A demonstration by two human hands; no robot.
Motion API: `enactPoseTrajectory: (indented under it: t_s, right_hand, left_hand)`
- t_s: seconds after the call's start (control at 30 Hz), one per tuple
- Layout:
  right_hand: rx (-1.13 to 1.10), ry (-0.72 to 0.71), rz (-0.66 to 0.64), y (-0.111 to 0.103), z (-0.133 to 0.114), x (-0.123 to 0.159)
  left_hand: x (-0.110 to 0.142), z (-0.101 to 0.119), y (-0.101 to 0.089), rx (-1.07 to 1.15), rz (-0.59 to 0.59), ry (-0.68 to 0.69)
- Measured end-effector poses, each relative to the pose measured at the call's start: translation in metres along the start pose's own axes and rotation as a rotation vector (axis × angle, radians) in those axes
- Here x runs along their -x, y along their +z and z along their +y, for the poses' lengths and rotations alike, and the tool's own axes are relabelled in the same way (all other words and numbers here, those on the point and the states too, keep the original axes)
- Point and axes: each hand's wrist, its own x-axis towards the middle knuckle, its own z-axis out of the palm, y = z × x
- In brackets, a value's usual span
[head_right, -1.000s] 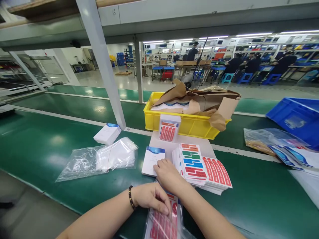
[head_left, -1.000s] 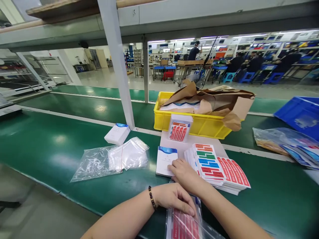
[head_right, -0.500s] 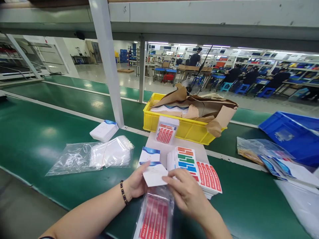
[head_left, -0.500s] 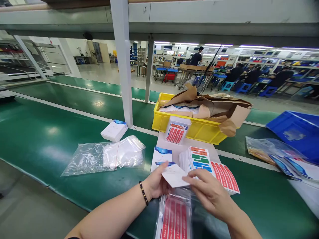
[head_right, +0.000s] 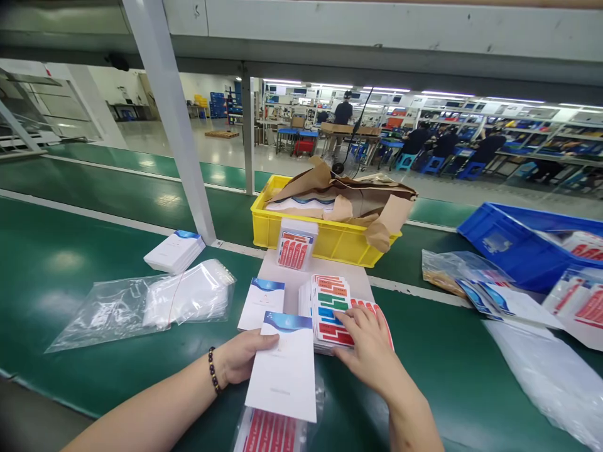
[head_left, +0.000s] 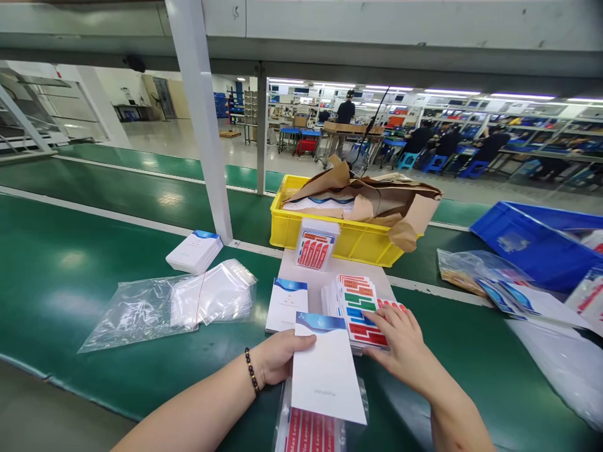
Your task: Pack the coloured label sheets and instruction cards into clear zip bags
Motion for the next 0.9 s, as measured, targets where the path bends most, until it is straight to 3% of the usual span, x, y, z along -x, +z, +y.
enactPoseTrajectory:
  t_s: [0.23,0.3,0.4,0.5,0.67,0.77,0.9]
  right_hand:
    - [-0.109,-0.036,0.008,-0.01,0.002,0.0]
    - [-0.138,-0.022,0.16,-0.01,0.002,-0.001]
    - [-0.188,0.029,0.521,-0.01,-0.009,-0.001]
    - [-0.251,-0.084,0.639,-0.014,-0.033,-0.001]
    - [-0.31,-0.431,0.33,-0.023,-0.076,-0.005]
    - [-0.349,-0.478,0.177,-0.026,-0.09,-0.007]
    - [-0.456,-0.455,0.006,-0.029,-0.09,-0.005]
  left_hand:
    - [-0.004,-0.005,-0.001,0.051,0.045,-0.024]
    - [-0.005,-0.005,-0.001,0.094,0.063,-0.024]
    - [-0.007,-0.005,0.0,0.155,0.115,-0.04]
    - [-0.009,-0.004,0.0,0.195,0.12,-0.028]
    - [-0.011,-0.002,-0.002,0.144,0.128,-0.071]
    - [-0.012,-0.003,-0.004,0.101,0.18,-0.067]
    - [-0.014,-0.006,-0.003,0.072,0.12,0.11]
